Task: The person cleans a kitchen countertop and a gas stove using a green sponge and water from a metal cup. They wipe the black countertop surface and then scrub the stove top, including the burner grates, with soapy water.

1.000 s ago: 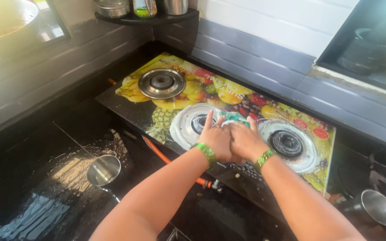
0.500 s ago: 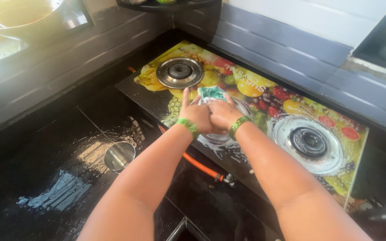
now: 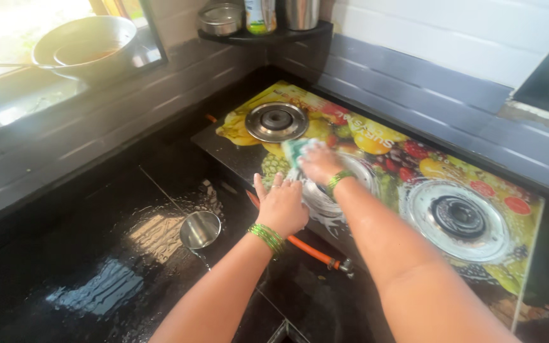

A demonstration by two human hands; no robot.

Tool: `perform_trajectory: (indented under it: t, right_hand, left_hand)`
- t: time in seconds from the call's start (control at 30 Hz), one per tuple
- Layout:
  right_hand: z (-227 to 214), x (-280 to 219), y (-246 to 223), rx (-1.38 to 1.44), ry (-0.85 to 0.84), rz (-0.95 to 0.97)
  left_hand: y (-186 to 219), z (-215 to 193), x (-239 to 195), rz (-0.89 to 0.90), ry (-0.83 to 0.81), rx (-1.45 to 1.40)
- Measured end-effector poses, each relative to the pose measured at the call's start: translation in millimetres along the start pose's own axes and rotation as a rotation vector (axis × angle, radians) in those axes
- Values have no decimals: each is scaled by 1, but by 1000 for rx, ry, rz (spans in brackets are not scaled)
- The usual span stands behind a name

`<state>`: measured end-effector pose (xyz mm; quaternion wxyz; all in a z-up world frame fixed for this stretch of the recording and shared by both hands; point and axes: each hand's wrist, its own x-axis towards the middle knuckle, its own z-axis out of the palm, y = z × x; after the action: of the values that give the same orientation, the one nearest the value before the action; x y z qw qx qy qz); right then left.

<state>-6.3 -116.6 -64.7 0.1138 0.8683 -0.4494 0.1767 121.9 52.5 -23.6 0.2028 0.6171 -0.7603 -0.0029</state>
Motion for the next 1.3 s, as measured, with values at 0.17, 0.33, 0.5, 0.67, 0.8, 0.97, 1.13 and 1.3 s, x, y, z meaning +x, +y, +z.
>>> perform_trajectory:
  t: [0.17, 0.33, 0.5, 0.67, 0.8, 0.97, 1.13, 1.3]
  right_hand:
    - [10, -50, -63, 185, -102, -27]
    - [1, -74, -58, 96, -60, -67]
    - [28, -19, -24, 112, -58, 4]
    - [49, 41, -25, 465, -216, 434]
    - [60, 83, -55, 255, -321, 223]
    - [56, 152, -80, 137, -298, 105]
    - [27, 135, -78, 114, -351, 38]
    - [-12, 74, -37, -35, -452, -12]
  left_hand:
    - [-20, 5, -23, -194, 54, -48]
    - [-31, 15, -32, -104, -12, -204]
    - [-37, 31, 35, -80, -71, -101]
    - [-68, 17, 103, -116, -319, -81]
    - [-117, 8, 139, -185, -464, 94]
    - [-182, 6, 177, -197, -379, 110]
    - [-167, -9, 169, -155, -481, 141]
    - [-106, -1, 137, 48, -613, 90]
